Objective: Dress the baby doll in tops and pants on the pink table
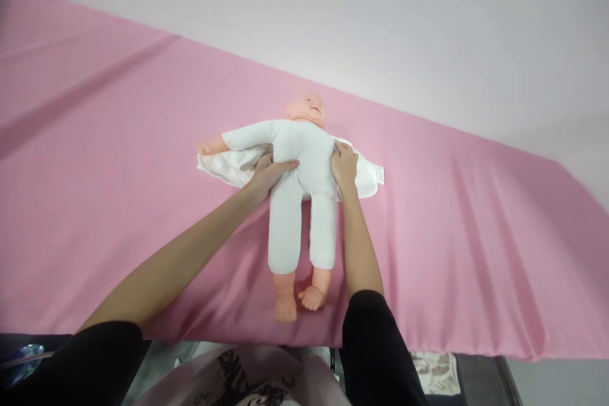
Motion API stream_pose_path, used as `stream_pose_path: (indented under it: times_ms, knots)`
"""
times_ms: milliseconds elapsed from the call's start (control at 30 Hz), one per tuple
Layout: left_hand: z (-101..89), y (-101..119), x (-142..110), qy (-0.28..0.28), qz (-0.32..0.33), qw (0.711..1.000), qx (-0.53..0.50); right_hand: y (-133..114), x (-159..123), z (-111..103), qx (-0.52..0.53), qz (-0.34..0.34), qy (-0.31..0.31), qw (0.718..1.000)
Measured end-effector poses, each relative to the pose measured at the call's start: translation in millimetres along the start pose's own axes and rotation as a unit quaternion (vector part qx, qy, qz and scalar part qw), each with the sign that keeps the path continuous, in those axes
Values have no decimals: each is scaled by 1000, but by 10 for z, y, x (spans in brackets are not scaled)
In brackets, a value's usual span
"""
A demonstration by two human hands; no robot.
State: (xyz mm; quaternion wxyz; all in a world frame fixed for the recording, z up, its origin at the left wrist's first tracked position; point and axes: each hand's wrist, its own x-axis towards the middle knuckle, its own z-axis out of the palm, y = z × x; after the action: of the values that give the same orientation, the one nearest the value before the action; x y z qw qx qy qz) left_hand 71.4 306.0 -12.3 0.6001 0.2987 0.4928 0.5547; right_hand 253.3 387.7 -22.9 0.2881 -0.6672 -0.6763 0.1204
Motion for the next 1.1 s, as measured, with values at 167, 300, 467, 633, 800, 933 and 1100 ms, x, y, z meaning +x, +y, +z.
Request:
stream_pose_path:
  times_ms: [167, 300, 467, 633, 800, 933, 1100]
  knots:
    - [-22, 107, -27, 5, -16, 1000, -8, 116, -6, 14, -66, 33, 16, 997]
    - [-71, 199, -11, 2, -25, 1000, 2, 130, -37, -9, -95, 37, 23, 995]
    - [-139, 237, 49, 9, -28, 999, 22, 165, -51, -55, -118, 54, 53, 990]
    - [-255, 353, 104, 22, -2, 999, 26, 338, -29, -181, -153, 104, 26, 982]
    - [-355, 488, 126, 35, -31, 998, 31, 518, 9, -327, -106, 103, 9, 989]
    - [-371, 557, 102, 32, -82, 996, 28, 584, 6, -404, -68, 121, 5, 990]
    - [-403, 681, 35, -7, -69, 997, 26, 583, -31, -428, -73, 139, 3, 988]
